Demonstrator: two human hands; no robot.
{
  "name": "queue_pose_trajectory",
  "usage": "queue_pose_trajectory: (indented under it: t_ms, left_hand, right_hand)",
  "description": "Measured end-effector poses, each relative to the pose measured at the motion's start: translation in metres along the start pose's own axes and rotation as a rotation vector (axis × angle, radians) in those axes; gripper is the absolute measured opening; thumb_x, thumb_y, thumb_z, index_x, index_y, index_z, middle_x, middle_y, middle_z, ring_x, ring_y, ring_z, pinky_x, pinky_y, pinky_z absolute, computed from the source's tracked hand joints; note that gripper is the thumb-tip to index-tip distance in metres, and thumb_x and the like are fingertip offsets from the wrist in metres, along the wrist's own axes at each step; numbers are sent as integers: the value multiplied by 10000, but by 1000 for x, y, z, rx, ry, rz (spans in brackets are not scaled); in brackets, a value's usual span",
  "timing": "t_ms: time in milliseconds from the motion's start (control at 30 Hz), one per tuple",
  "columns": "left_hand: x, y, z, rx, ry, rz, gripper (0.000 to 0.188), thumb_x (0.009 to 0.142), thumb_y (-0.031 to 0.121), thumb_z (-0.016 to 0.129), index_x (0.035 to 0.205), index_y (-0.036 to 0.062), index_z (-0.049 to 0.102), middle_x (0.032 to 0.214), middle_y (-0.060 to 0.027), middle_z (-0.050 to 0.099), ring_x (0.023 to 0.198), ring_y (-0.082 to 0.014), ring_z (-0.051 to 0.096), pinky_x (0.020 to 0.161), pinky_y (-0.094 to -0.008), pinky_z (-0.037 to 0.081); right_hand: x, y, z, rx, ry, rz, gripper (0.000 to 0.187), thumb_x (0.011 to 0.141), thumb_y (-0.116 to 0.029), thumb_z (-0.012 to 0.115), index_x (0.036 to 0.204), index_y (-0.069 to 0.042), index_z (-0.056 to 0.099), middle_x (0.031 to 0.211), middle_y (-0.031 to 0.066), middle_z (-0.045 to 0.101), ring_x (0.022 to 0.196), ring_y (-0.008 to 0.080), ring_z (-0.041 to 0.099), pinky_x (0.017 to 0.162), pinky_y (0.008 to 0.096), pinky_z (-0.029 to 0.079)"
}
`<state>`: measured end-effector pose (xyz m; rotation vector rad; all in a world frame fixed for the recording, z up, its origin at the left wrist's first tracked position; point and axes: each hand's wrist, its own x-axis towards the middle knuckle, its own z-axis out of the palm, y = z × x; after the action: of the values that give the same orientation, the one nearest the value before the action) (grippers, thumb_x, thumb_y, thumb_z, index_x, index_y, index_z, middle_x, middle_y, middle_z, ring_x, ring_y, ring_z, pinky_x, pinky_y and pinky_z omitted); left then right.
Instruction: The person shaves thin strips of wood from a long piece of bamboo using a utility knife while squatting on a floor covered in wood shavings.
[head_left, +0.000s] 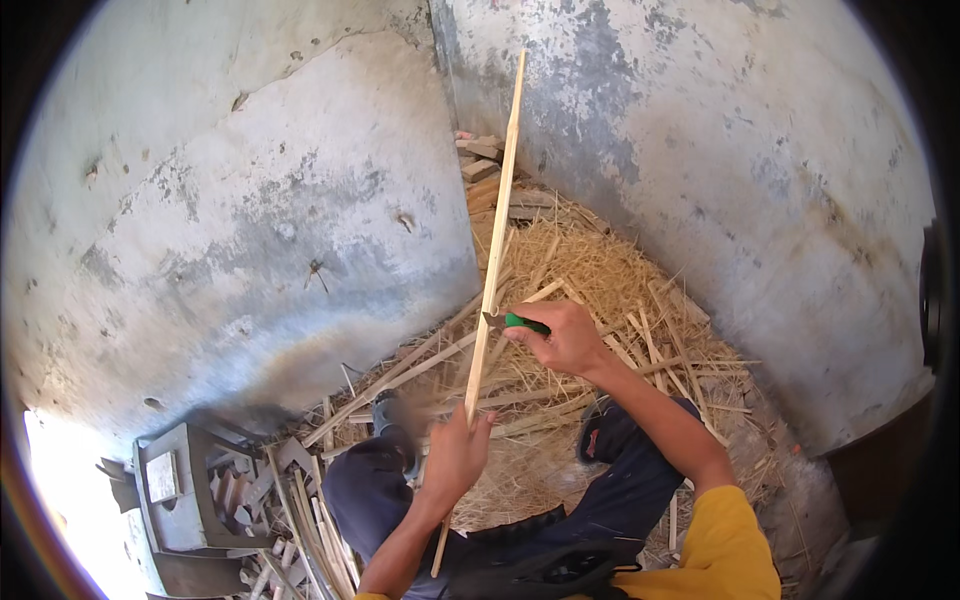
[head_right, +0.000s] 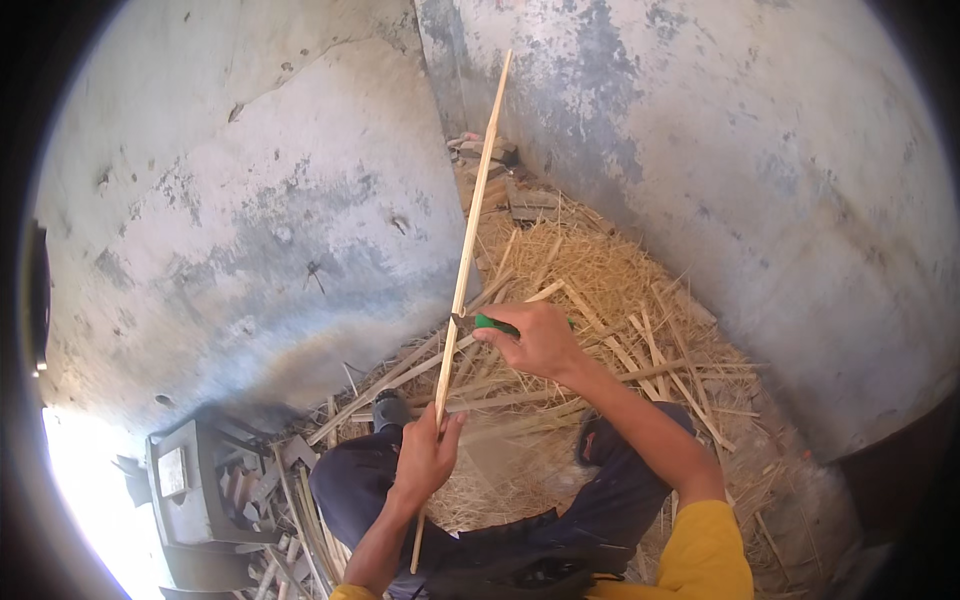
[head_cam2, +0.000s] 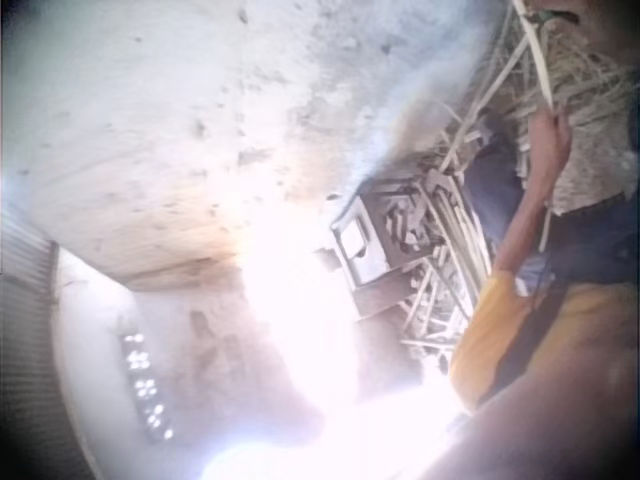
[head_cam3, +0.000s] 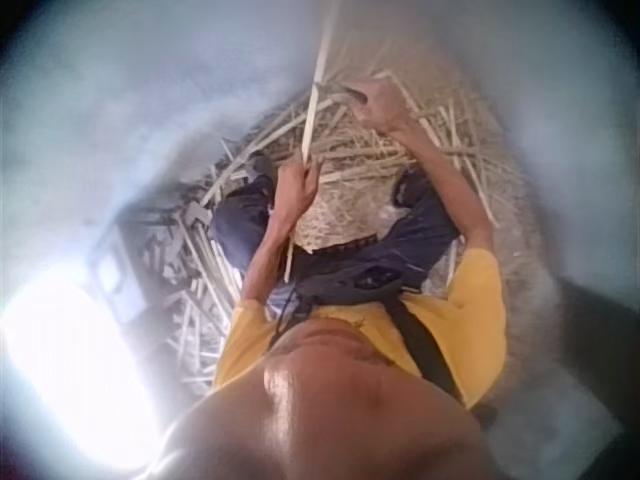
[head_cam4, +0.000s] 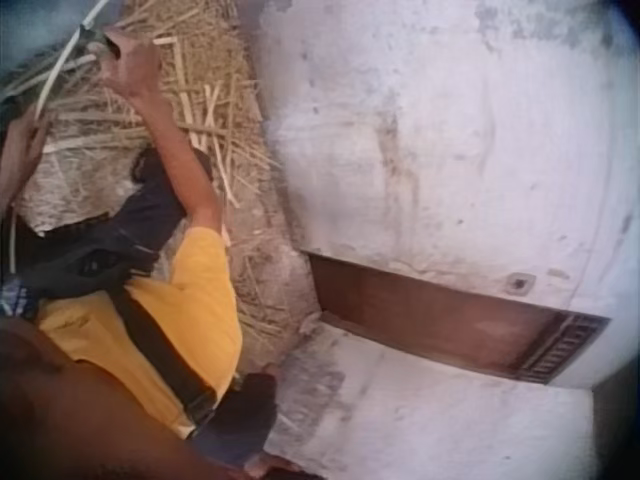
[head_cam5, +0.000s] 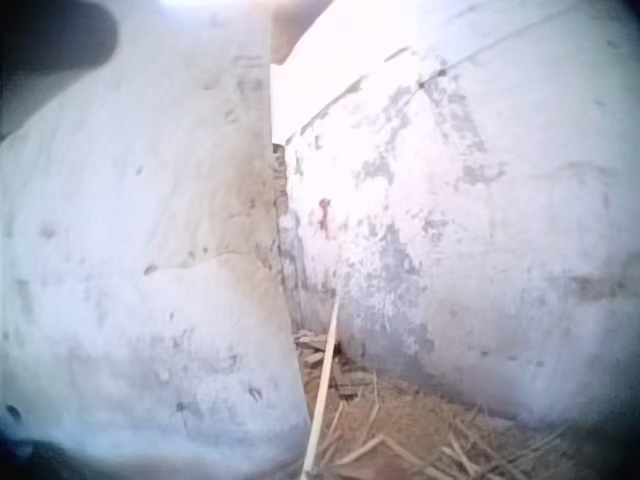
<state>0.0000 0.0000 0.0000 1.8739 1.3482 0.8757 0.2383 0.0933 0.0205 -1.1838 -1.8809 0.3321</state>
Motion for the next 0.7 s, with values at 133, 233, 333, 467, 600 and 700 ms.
queue_pose_trajectory:
  t_ms: [133, 233, 333, 467, 600, 700]
  left_hand:
    - [-5, 1, -1, -4, 14, 32, 277, 1018, 169, 670, 904, -40, 528, 642, -247, 562, 603, -481, 594, 541, -476, 427]
    - [-15, -6, 1, -1, 2, 19, 273, 1013, 160, 669, 899, -40, 524, 642, -247, 558, 612, -486, 593, 545, -477, 430]
    - [-24, -6, -2, 1, -11, 11, 277, 1010, 159, 673, 890, -39, 520, 640, -244, 558, 618, -489, 594, 549, -482, 433]
    - [-37, -9, -4, 35, -33, 0, 290, 1005, 166, 682, 877, -35, 516, 631, -240, 556, 621, -495, 592, 553, -491, 435]
    - [-55, -13, -6, 77, -82, -9, 254, 1018, 195, 670, 1022, -37, 565, 620, -247, 591, 611, -499, 623, 537, -526, 461]
    - [-69, -17, -7, 77, -93, 1, 262, 1019, 202, 675, 986, -27, 553, 611, -230, 583, 585, -491, 604, 537, -519, 459]
  right_hand:
    - [9, 2, -7, -29, -8, 17, 333, 921, -344, 779, 1087, -56, 794, 896, 156, 775, 728, 296, 737, 656, 377, 555]
    - [6, 10, -2, 19, 52, -21, 332, 925, -347, 772, 1091, -60, 793, 871, 155, 765, 706, 295, 718, 641, 389, 540]
    - [10, 13, -8, 3, 34, 11, 326, 930, -343, 769, 1098, -65, 794, 855, 149, 760, 688, 291, 706, 637, 398, 534]
    - [17, 19, -15, -13, 24, 57, 312, 944, -341, 758, 1107, -79, 799, 821, 140, 751, 656, 285, 689, 627, 398, 522]
    - [22, 33, -16, -28, 47, 93, 339, 968, -374, 735, 1123, -80, 803, 756, 120, 733, 597, 237, 641, 577, 371, 479]
    - [26, 53, -14, -74, 53, 82, 401, 983, -428, 719, 1154, -76, 808, 710, 83, 729, 536, 162, 575, 514, 340, 424]
